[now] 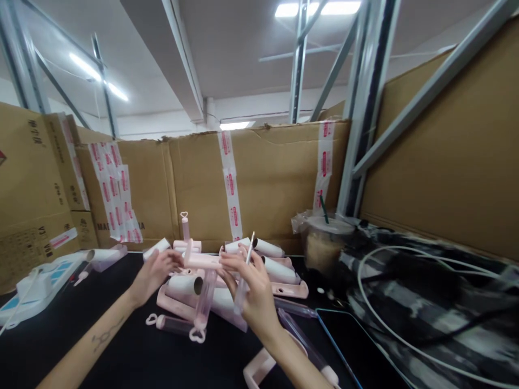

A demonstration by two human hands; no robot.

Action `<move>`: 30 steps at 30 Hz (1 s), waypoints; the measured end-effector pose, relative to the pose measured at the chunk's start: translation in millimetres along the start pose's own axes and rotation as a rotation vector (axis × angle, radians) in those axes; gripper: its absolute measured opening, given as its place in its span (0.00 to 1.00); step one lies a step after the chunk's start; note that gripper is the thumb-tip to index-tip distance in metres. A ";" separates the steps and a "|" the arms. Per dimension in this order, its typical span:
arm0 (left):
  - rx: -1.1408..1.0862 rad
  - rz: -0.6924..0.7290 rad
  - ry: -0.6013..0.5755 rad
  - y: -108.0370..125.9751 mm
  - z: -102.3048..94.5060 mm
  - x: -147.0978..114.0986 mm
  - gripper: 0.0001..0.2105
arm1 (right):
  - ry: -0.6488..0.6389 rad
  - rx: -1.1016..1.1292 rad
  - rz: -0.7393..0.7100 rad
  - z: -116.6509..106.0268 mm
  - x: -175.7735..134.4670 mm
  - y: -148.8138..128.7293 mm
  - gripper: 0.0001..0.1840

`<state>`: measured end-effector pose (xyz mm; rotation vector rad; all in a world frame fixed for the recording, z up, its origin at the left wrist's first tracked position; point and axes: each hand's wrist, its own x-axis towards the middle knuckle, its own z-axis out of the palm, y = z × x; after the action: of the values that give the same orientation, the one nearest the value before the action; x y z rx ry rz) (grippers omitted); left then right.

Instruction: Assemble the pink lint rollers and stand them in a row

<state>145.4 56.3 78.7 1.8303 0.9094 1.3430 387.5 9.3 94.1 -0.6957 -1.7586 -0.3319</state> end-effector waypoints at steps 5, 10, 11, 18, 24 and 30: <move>-0.358 0.006 -0.183 33.5 55.3 -14.4 0.22 | -0.149 -0.055 0.019 11.9 21.1 -10.3 0.06; -0.139 0.051 -0.023 31.6 48.2 -12.7 0.18 | -0.089 0.159 0.114 8.5 20.4 -7.7 0.11; -0.091 0.083 0.011 29.3 42.0 -15.2 0.17 | -0.022 0.211 0.167 5.2 18.6 -6.5 0.11; 0.375 0.282 0.065 7.3 32.9 -34.3 0.14 | 0.031 0.228 0.174 -4.6 5.3 -10.1 0.08; 0.359 0.263 0.077 -3.5 40.4 -32.7 0.12 | -0.142 -0.095 -0.135 0.2 1.0 -15.2 0.24; 0.598 0.208 -0.171 22.5 49.7 -36.6 0.10 | -0.372 -0.064 -0.146 8.3 -1.1 -25.3 0.35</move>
<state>188.4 7.7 68.1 2.5088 1.1339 1.0748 365.8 -6.2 93.8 -0.7087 -2.1666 -0.3772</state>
